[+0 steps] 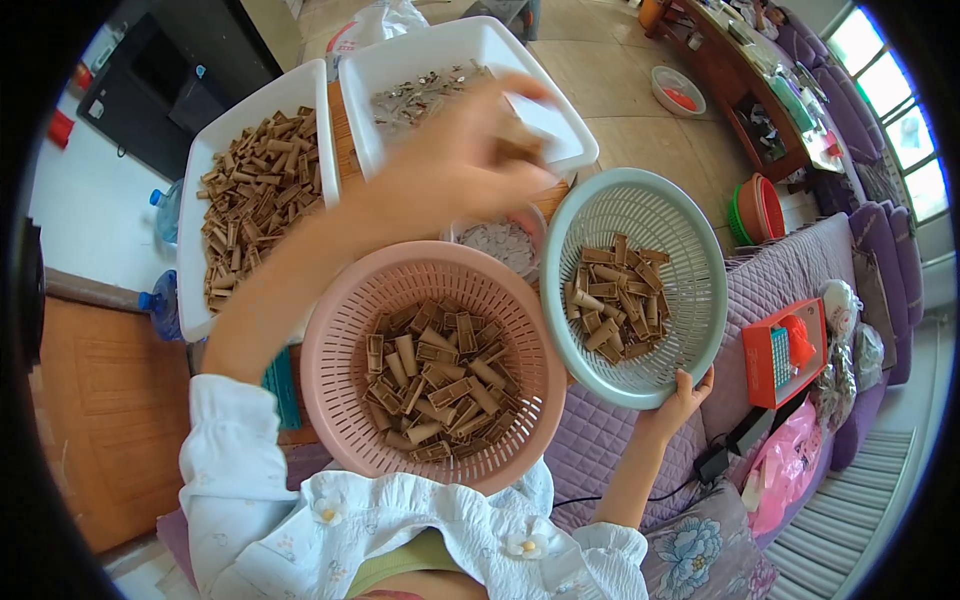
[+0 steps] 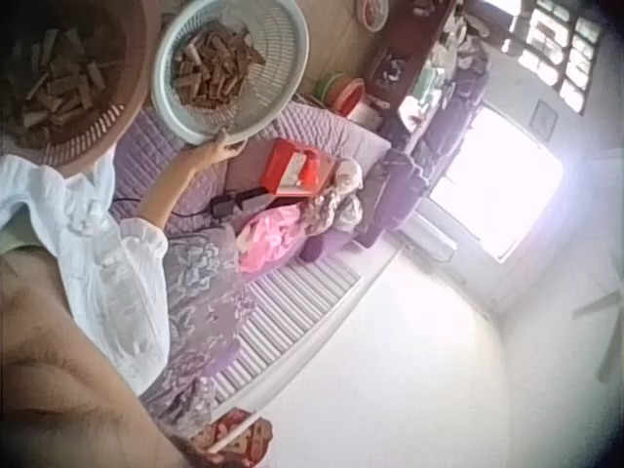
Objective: The person sorts brown plastic components by hand, transferring them from a white bin into a pink basket, a green basket, and a green tray.
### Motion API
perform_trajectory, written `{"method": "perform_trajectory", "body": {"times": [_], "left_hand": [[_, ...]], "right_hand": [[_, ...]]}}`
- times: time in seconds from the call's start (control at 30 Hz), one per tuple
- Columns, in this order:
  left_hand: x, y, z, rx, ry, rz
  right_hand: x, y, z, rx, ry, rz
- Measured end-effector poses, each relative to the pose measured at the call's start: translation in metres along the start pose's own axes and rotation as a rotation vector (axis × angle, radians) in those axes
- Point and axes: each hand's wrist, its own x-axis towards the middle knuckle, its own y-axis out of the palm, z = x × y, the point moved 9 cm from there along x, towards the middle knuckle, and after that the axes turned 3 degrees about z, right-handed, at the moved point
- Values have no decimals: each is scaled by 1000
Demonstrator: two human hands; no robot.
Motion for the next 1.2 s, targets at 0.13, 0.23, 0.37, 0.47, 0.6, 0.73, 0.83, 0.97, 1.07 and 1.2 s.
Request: {"method": "perform_trajectory", "body": {"times": [0.13,0.23,0.37,0.47,0.6,0.73,0.83,0.97,1.07,1.2], "left_hand": [[30,108,61,-185,-311,299],[25,101,78,-398,-520,276],[12,25,83,-601,-388,153],[-24,-65,86,-514,-296,-18],[-104,-200,106,-547,-253,-330],[-174,-257,142,-306,-401,-577],[-202,-247,179,174,-650,-330],[-207,-223,188,576,-658,-101],[-202,-219,198,671,-632,-66],[-176,-199,210,786,-544,21]], "right_hand": [[1,0,-1,-64,-11,-18],[3,-3,-4,-76,1,-28],[4,-8,-2,-71,-7,-15],[7,-12,-4,-83,-10,-12],[7,-9,-7,-85,2,5],[13,-14,-9,-93,13,36],[14,-10,-10,-89,17,53],[9,-3,-8,-131,29,55],[12,-6,-8,-128,6,78],[13,-11,-6,-145,-6,64]]}}
